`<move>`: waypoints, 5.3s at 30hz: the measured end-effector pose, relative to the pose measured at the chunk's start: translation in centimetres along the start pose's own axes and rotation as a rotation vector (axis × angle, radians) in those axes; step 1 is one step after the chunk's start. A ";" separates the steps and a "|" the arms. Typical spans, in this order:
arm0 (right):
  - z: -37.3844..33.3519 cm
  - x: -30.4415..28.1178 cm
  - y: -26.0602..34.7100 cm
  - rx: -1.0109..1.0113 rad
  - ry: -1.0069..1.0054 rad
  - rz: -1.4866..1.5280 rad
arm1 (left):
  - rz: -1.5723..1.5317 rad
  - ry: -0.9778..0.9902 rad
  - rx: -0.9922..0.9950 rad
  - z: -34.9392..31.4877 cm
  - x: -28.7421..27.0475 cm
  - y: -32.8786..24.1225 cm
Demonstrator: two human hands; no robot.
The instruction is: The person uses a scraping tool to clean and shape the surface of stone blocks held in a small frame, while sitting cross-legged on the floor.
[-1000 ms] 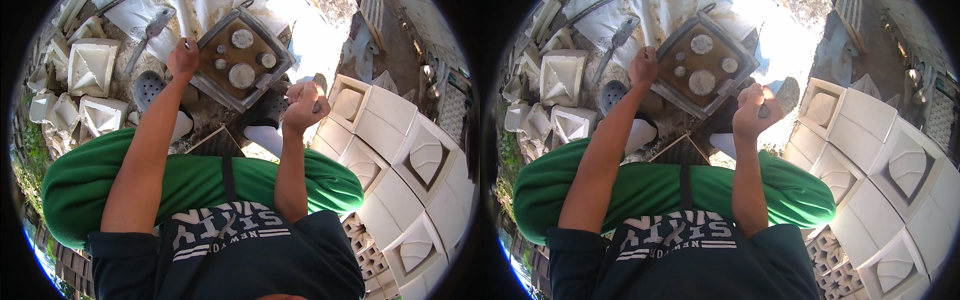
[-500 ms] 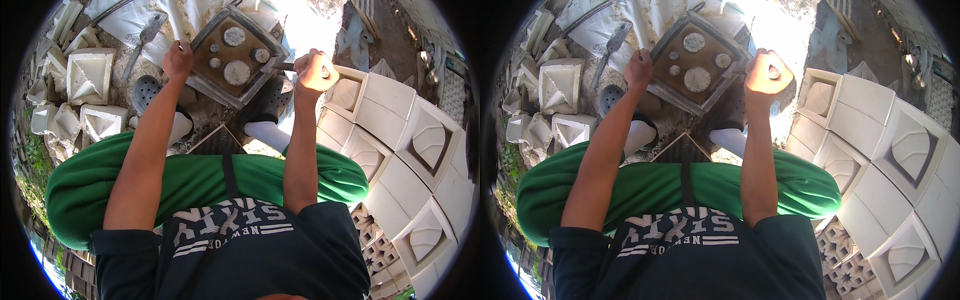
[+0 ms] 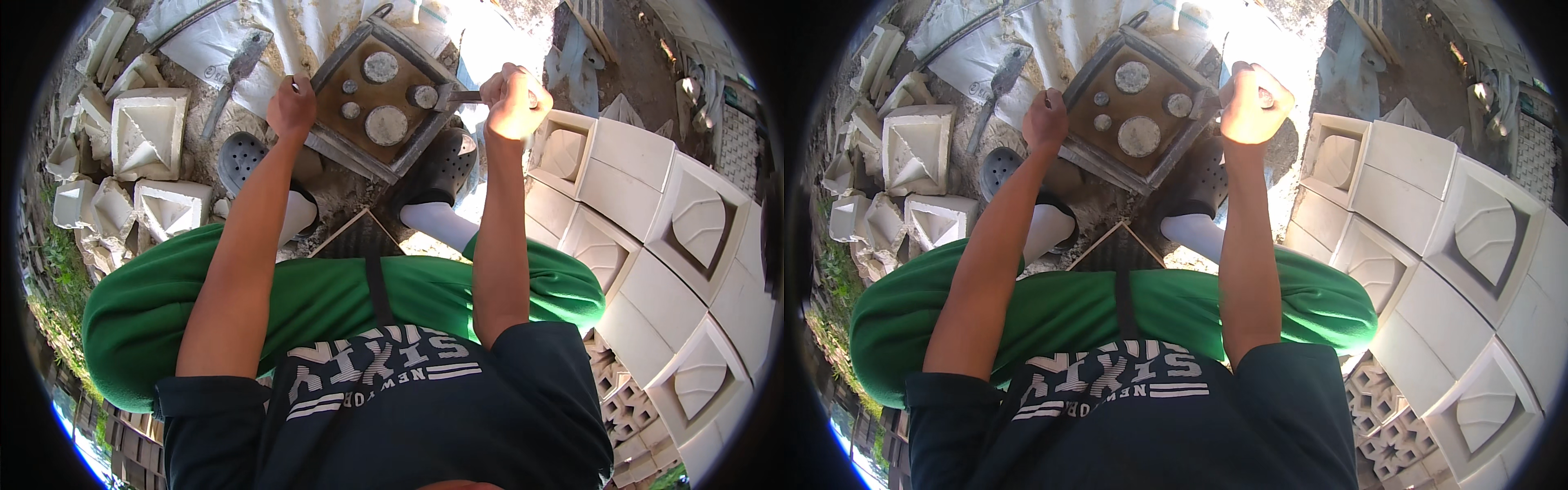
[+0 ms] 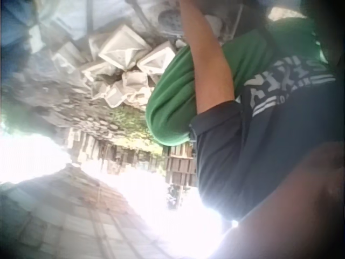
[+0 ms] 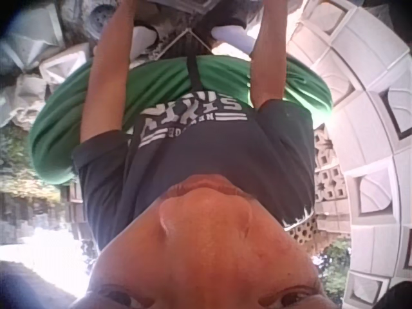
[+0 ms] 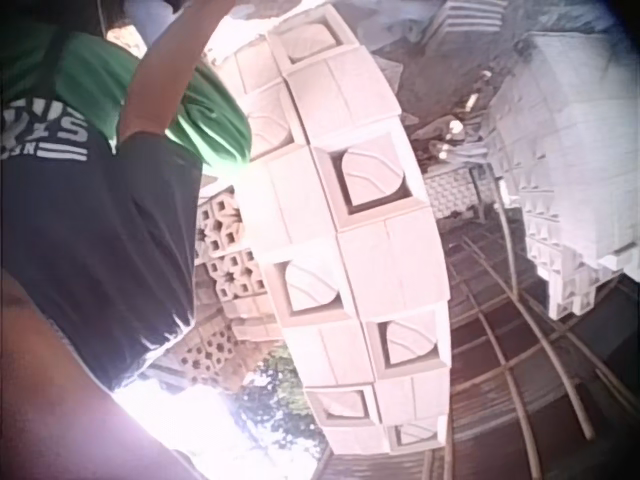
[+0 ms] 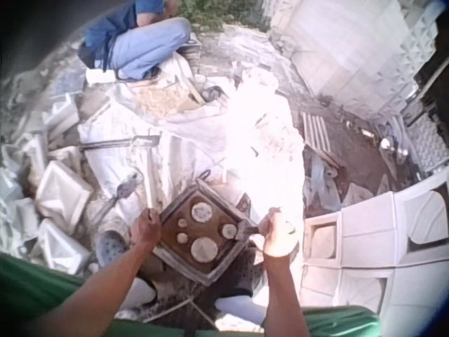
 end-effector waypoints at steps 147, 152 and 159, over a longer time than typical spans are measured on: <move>-3.8 -1.1 -1.1 -0.561 -0.118 -0.723 | 0.040 -0.038 0.163 0.0 0.4 -0.1; -5.7 -1.5 0.8 -0.297 -0.191 -0.292 | 0.067 -0.056 0.189 0.7 0.4 0.3; -6.8 -1.4 -0.2 -0.074 -0.225 -0.030 | 0.026 -0.023 0.074 0.1 0.1 0.1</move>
Point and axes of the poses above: each hand's wrist, its own z-axis towards the middle knuckle, its own x-axis out of the palm, y = z × x, the point moved 2 cm from there along z, towards the middle knuckle, and after that the axes turned 2 degrees about x, right-handed, at the moved point
